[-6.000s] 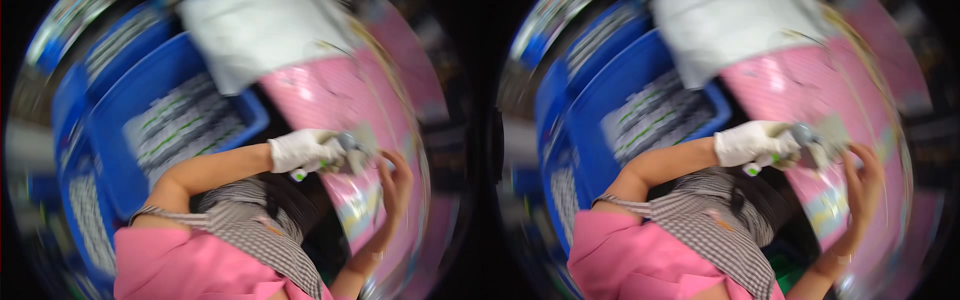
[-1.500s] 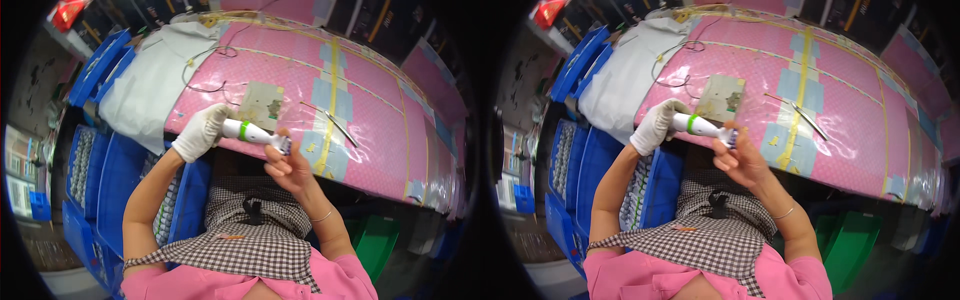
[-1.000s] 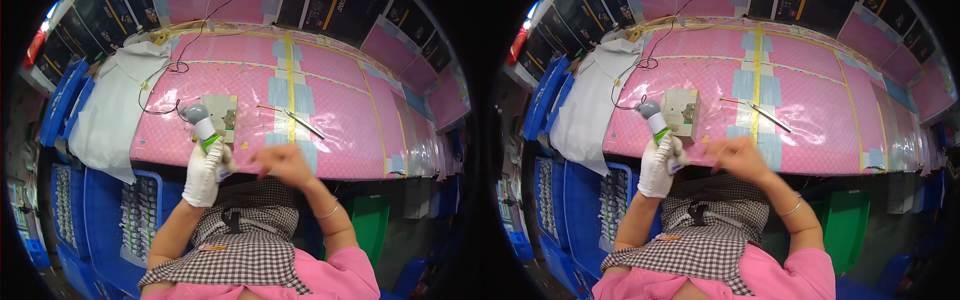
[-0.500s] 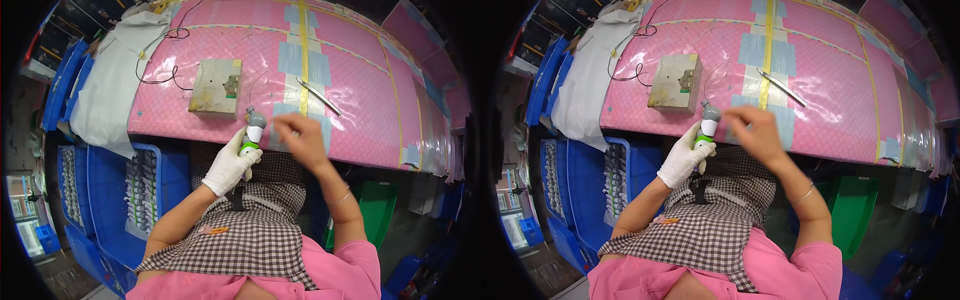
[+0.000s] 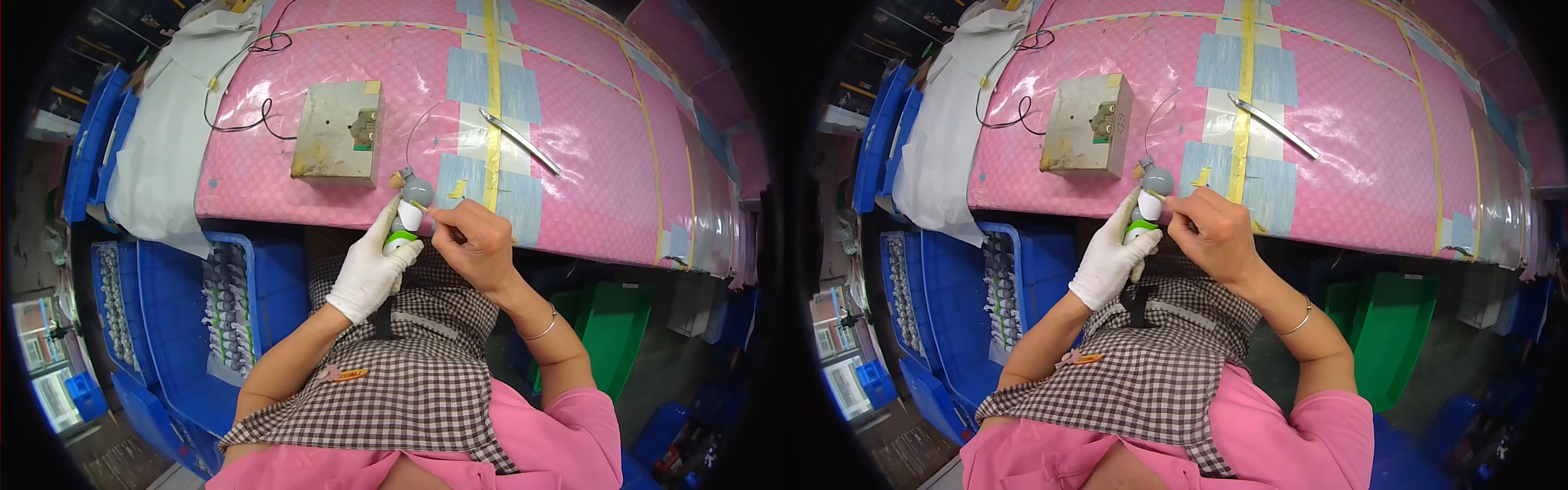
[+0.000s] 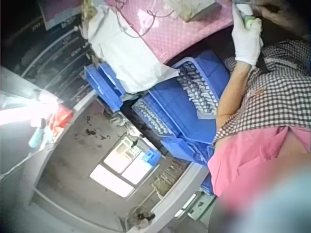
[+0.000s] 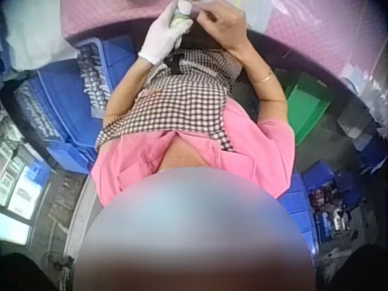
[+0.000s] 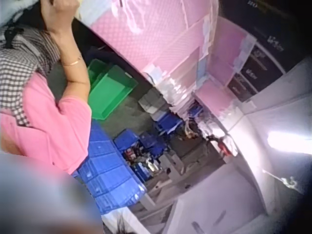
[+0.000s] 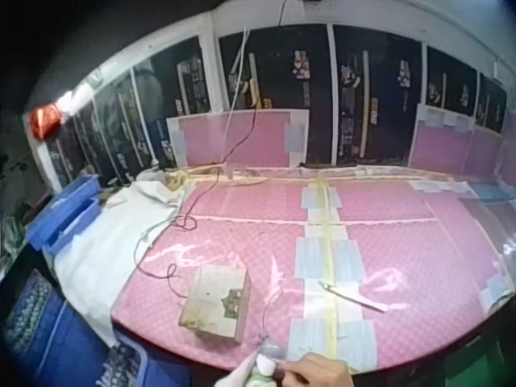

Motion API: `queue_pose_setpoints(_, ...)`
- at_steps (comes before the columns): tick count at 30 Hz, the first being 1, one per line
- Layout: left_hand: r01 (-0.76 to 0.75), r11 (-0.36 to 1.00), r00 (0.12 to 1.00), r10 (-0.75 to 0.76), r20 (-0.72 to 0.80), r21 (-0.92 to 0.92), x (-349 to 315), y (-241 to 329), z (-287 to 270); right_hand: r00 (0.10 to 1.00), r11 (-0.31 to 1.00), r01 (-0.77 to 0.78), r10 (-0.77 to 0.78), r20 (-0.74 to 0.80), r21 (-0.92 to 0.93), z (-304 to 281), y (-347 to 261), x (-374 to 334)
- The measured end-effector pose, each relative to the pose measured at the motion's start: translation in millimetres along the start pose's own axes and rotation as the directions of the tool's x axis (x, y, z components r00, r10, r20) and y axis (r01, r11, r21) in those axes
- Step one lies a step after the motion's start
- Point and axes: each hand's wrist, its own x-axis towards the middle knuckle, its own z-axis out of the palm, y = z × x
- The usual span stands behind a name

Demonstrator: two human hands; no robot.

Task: Applying paint or detail to toy figures using an applicator and organizing them into a storage tray.

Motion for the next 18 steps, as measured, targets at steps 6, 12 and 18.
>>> queue_pose_setpoints(6, 0.033, 0.998, 0.999, -0.033, 0.011, -0.046, 0.0, 0.2, -0.6, 1.000, 0.998, 0.016, -0.017, -0.026, -0.061, -1.7, 4.1, 2.7)
queue_pose_setpoints(12, 0.045, 0.996, 0.999, -0.043, 0.030, -0.073, 0.0, 1.0, -2.2, 0.999, 0.999, 0.050, -0.050, -0.015, -0.009, -3.1, 2.8, 1.5)
queue_pose_setpoints(18, 0.019, 0.999, 1.000, -0.018, 0.023, -0.048, 0.2, 1.8, -2.2, 0.999, 0.999, 0.041, -0.041, -0.006, -0.007, -4.9, 3.6, 3.3)
